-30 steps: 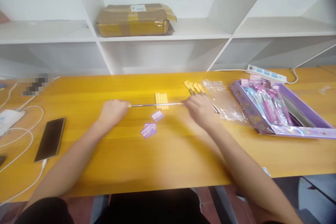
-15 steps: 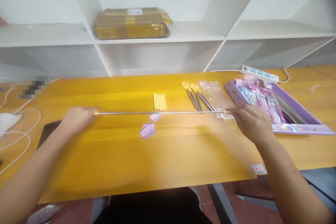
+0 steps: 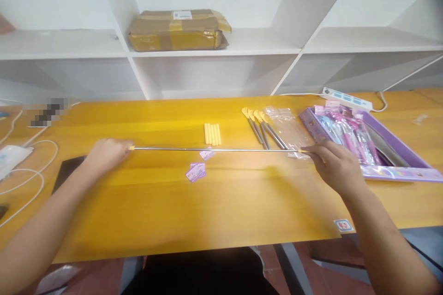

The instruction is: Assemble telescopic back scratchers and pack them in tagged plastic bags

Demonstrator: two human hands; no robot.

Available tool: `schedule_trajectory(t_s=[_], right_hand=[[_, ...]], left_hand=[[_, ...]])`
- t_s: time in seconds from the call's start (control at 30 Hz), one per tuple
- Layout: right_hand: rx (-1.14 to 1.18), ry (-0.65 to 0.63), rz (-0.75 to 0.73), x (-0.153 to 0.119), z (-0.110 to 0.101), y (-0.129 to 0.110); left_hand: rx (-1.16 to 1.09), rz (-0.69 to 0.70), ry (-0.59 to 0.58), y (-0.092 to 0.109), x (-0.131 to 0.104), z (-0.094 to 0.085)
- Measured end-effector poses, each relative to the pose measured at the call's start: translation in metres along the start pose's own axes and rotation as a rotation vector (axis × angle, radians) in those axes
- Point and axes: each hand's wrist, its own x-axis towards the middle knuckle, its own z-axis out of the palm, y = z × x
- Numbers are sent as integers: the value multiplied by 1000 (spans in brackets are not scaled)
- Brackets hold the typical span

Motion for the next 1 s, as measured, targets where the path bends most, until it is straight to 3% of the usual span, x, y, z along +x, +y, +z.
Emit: schedule_trajectory(t_s=[0.5, 1.0], right_hand=[[-61, -27, -70, 10, -1, -10], [-46, -48, -16, 5, -13, -15]], left_hand=[[-79, 51, 8, -8, -6, 11], [-90, -11, 18, -1, -14, 11]])
